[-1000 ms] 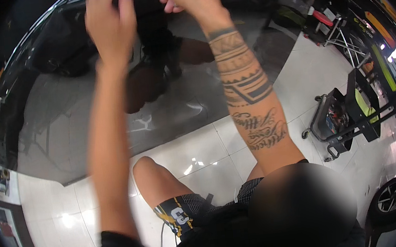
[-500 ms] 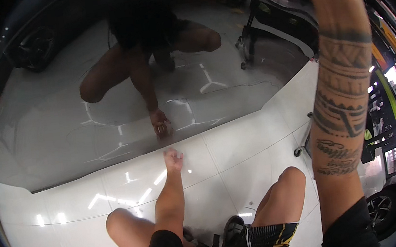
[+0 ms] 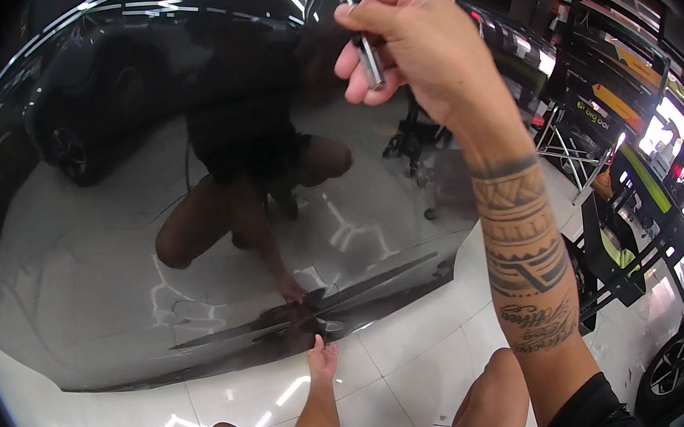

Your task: The person measures a car window and a roll of tint film, then cuts the film to size. They spray the window and the film with liquid, then position the cut film onto the rear side window of a silver car.

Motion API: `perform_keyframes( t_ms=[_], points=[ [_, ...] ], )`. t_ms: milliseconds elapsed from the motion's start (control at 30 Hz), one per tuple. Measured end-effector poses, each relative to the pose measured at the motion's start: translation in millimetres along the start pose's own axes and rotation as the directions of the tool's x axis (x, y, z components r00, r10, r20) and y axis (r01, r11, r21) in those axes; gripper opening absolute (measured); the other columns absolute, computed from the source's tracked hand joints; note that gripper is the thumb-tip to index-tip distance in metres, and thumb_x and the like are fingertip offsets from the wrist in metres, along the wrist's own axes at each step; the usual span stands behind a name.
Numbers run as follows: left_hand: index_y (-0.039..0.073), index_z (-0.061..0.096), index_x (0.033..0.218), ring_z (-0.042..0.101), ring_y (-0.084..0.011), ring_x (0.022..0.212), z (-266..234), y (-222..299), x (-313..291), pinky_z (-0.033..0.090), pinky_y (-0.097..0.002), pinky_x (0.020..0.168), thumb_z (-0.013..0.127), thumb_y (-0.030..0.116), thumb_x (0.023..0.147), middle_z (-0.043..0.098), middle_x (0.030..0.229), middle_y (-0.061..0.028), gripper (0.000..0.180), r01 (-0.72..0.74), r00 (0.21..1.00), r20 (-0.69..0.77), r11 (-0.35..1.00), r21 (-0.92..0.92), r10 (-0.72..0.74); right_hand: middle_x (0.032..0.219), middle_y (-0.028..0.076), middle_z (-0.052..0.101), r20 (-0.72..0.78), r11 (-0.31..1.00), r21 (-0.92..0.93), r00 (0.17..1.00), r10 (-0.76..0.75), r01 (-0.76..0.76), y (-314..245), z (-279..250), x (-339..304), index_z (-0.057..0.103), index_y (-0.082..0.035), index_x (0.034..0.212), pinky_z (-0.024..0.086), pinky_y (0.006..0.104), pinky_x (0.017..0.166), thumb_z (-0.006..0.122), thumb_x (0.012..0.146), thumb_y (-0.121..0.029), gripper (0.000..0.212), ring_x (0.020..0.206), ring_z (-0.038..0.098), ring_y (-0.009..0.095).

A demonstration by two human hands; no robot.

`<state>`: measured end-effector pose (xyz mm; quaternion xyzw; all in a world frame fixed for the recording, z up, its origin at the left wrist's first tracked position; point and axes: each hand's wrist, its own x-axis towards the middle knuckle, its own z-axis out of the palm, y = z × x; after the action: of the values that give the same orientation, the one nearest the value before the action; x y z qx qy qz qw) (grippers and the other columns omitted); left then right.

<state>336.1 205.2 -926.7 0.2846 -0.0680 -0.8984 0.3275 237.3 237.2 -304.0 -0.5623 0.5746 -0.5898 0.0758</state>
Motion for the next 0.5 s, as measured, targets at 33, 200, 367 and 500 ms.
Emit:
perform_keyframes(
  t_ms=[33, 200, 367, 500],
  points=[
    [0.018, 0.058, 0.089, 0.053, -0.01, 0.081, 7.0, -6.3, -4.2, 0.039, -0.0368, 0.079, 0.067, 0.023, 0.082, 0.055, 0.077, 0.0069, 0.013, -0.018, 0.999, -0.045, 1.0, -0.015, 0.018, 0.06, 0.019, 0.06, -0.004, 1.0, 0.025, 1.0, -0.009, 0.009, -0.4, -0.2, -0.9, 0.053, 0.005, 0.07, 0.048, 0.0279, 0.038, 0.05, 0.082, -0.006, 0.017, 0.042, 0.059, 0.023],
    [0.013, 0.058, 0.086, 0.047, -0.0095, 0.057, -10.4, -18.9, -18.4, 0.048, -0.0319, 0.068, 0.066, 0.022, 0.083, 0.051, 0.069, 0.0038, 0.012, -0.09, 0.968, -0.233, 0.996, 0.01, 0.09, 0.059, 0.014, 0.06, 0.024, 0.996, 0.073, 0.999, 0.047, -0.048, -0.2, 5.3, -0.2, 0.052, -0.001, 0.072, 0.043, 0.0211, 0.033, 0.053, 0.088, -0.014, 0.021, 0.043, 0.06, 0.018],
    [0.007, 0.056, 0.097, 0.054, -0.0136, 0.069, -10.8, -38.8, -50.3, 0.051, -0.0385, 0.084, 0.058, 0.013, 0.088, 0.056, 0.082, -0.0013, 0.011, -0.156, 0.969, -0.208, 0.984, -0.088, 0.135, 0.06, 0.014, 0.06, 0.002, 0.995, 0.079, 0.998, 0.063, -0.063, 0.1, -0.3, -3.2, 0.051, -0.001, 0.07, 0.044, 0.0214, 0.034, 0.052, 0.087, -0.014, 0.022, 0.043, 0.06, 0.018],
    [0.003, 0.053, 0.106, 0.058, -0.0194, 0.091, -18.6, -44.6, -72.4, 0.05, -0.0418, 0.09, 0.058, 0.009, 0.088, 0.057, 0.1, -0.0067, 0.02, -0.159, 0.968, -0.211, 0.981, -0.11, 0.134, 0.06, 0.015, 0.06, -0.003, 0.995, 0.085, 0.998, 0.062, -0.061, 0.1, 0.6, -5.1, 0.051, 0.0, 0.069, 0.044, 0.0218, 0.034, 0.052, 0.087, -0.015, 0.023, 0.043, 0.06, 0.018]
  ],
)
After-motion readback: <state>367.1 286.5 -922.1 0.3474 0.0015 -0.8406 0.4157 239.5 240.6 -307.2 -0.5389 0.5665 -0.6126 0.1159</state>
